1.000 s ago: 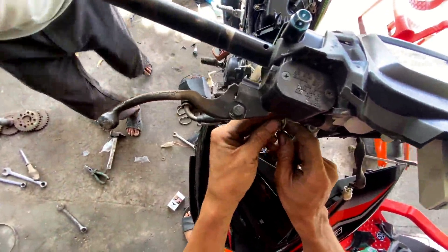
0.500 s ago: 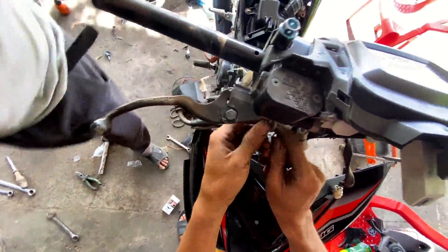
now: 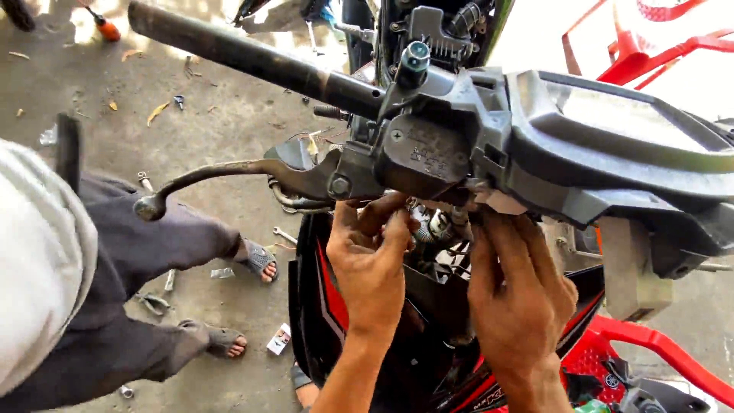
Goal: Repairing the electrical wiring and components of a motorcycle by connecting plugs and inspecting the harness.
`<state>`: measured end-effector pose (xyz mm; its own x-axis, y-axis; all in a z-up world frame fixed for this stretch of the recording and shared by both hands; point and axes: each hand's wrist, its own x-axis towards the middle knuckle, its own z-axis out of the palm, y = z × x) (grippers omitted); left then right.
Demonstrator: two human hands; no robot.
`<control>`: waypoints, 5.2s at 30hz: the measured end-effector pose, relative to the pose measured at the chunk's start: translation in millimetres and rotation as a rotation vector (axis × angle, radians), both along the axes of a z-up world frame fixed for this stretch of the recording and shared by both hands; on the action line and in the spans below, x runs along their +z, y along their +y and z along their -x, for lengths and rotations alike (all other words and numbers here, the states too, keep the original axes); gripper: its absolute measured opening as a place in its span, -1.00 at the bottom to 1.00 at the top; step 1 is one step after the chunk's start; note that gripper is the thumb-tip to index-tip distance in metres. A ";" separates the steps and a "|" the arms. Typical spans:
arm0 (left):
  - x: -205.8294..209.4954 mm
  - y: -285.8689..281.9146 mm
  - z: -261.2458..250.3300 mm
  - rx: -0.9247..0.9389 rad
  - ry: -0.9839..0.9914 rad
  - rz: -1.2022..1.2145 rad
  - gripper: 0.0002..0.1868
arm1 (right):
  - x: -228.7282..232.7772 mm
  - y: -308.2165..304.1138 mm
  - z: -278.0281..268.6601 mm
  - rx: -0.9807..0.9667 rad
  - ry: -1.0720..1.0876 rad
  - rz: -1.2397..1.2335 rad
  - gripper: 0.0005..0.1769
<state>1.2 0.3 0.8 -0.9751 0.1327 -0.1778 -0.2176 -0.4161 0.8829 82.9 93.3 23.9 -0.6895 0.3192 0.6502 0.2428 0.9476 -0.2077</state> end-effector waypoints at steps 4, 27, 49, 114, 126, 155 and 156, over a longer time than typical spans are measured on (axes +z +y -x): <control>-17.8 1.8 -8.3 -0.012 -0.048 -0.279 -0.78 | -0.1 19.3 5.0 0.076 -0.084 -0.051 -0.88; 16.5 -2.1 -1.2 -0.123 0.048 0.038 -0.54 | 2.0 44.9 4.0 0.027 -0.194 0.140 -0.85; -11.3 14.1 -13.3 0.027 0.066 -0.139 -0.56 | 4.9 19.4 9.8 0.051 -0.116 0.366 -0.92; 7.0 50.9 -46.3 -0.377 1.120 0.992 -0.38 | -8.7 56.7 -93.7 -0.072 -0.301 0.572 -0.58; 3.9 58.2 -55.0 -0.383 0.687 0.688 -0.66 | -44.3 115.6 -94.7 -0.020 -0.378 0.356 -0.62; 20.7 89.6 -102.0 -0.461 0.428 0.725 -0.70 | 31.5 165.4 -57.4 0.297 -0.315 0.993 -0.79; 16.6 87.1 -102.6 -0.456 0.368 0.689 -0.68 | 26.7 163.5 -58.2 0.304 -0.306 0.998 -0.81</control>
